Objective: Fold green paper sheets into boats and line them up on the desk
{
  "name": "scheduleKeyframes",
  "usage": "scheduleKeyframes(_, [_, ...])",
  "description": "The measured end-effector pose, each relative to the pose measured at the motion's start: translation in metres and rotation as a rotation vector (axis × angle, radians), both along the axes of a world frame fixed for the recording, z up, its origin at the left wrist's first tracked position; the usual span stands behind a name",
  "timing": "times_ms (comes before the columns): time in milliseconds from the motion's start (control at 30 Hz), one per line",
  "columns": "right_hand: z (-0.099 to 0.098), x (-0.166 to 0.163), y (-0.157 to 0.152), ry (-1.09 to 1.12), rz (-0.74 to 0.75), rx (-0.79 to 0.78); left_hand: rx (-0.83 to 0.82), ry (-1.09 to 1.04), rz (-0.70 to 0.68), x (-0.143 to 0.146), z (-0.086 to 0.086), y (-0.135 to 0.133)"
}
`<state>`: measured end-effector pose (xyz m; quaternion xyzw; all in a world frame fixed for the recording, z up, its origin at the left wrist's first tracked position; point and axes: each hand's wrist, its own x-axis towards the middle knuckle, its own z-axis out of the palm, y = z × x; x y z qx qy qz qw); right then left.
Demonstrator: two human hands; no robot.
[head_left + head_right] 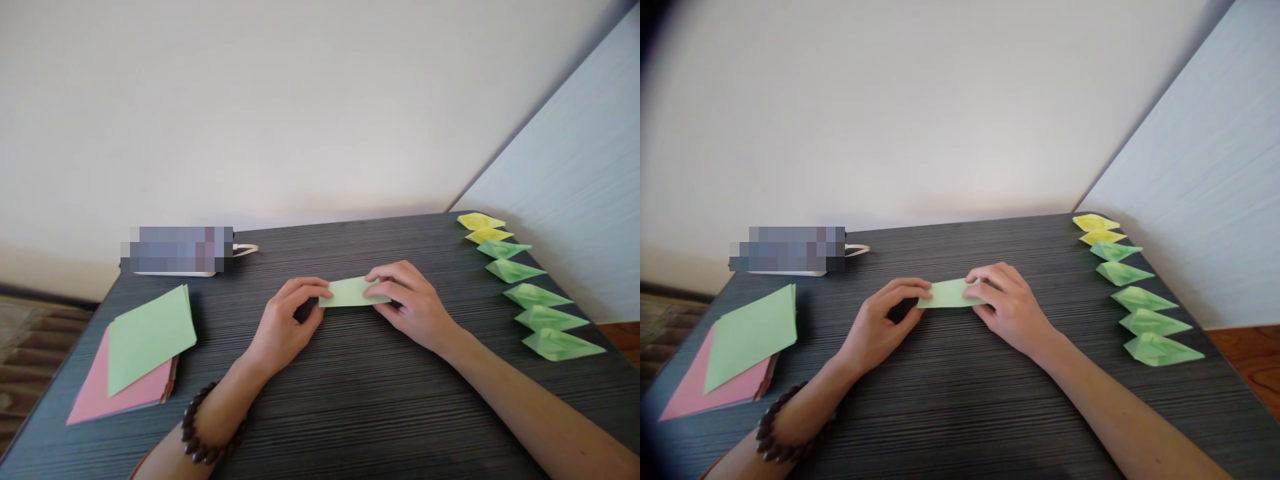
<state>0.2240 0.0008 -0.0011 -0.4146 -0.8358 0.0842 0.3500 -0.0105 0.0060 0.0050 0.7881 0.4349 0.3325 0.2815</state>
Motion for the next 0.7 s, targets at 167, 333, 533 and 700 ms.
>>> scheduleKeyframes(167, [-0.0003,0.0031,0.0036,-0.117,0.121,-0.165,0.093,0.196,-0.143,-0.0063,-0.0054,0.0058])
scheduleKeyframes(333, [-0.0004,0.0047,0.0027,-0.002,0.142,-0.246,0.057,0.183,-0.098,-0.0077,-0.0040,0.0052])
scheduleKeyframes(533, [0.0011,0.0034,-0.0032,0.124,-0.084,-0.340,-0.010,0.154,-0.056,-0.0068,-0.0023,0.0049])
scheduleKeyframes(700, [-0.0006,0.0010,-0.0030,0.153,0.014,-0.316,0.017,0.198,-0.038,-0.0065,-0.0058,0.0056])
